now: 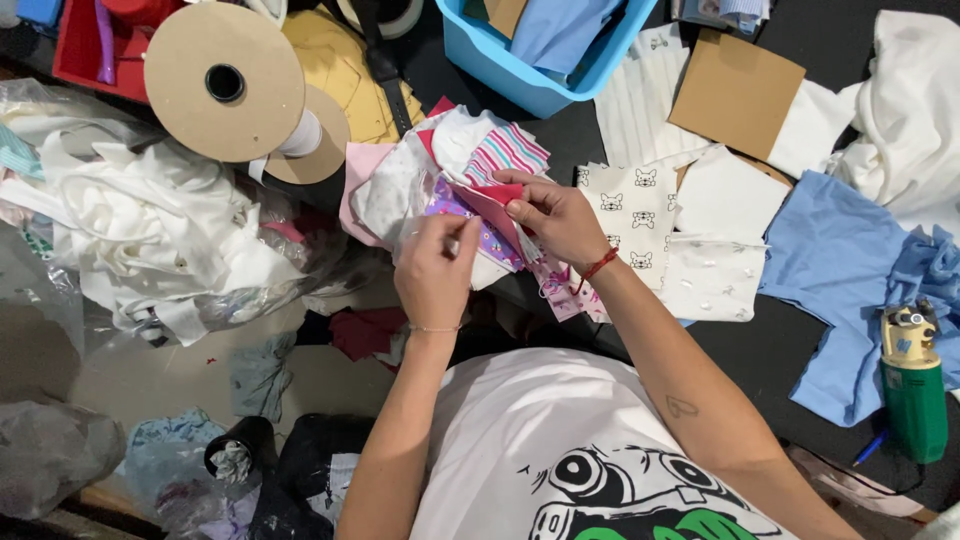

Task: Cutting fabric using a rotary cutter and a cardboard template, then sorting through various fabric scraps.

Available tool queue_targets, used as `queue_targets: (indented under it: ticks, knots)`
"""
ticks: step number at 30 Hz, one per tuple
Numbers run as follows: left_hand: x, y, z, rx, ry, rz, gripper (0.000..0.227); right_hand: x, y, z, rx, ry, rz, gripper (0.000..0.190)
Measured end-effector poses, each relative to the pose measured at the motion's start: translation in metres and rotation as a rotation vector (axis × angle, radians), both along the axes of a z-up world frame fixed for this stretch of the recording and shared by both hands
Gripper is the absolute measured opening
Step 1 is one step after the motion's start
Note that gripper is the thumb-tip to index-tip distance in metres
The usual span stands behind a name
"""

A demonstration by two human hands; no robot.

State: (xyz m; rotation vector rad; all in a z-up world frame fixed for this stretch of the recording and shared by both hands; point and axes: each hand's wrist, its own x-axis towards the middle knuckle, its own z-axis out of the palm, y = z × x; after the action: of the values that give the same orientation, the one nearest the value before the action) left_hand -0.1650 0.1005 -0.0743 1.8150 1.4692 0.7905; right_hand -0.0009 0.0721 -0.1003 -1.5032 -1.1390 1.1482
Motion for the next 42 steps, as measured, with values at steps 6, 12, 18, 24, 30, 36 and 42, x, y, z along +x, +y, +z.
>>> queue_targets:
  ticks: [6, 12, 18, 24, 30, 36, 42]
  knots:
    - [0.023, -0.006, -0.003, -0.125, 0.133, -0.057, 0.027, 0.001, -0.002, -0.006, 0.016, -0.002, 0.004, 0.02]
    - [0.026, -0.004, 0.002, -0.214, 0.149, -0.046, 0.02, -0.003, -0.001, -0.001, 0.032, -0.021, -0.014, 0.02]
    - [0.023, -0.007, -0.018, -0.236, 0.188, -0.03, 0.017, -0.002, -0.001, -0.003, 0.014, -0.01, -0.043, 0.021]
    - [0.027, -0.005, -0.002, -0.317, 0.169, -0.035, 0.029, -0.003, -0.001, 0.007, -0.003, 0.021, -0.056, 0.022]
    - [0.03, -0.008, -0.003, -0.367, 0.196, -0.029, 0.024, -0.001, -0.002, 0.003, -0.006, 0.019, -0.047, 0.022]
    - [0.028, -0.011, -0.006, -0.331, 0.159, -0.021, 0.032, 0.0, -0.002, 0.001, -0.001, -0.013, -0.022, 0.021]
    - [0.03, -0.012, -0.016, -0.32, 0.185, 0.002, 0.032, 0.0, -0.003, -0.004, -0.003, -0.048, -0.016, 0.019]
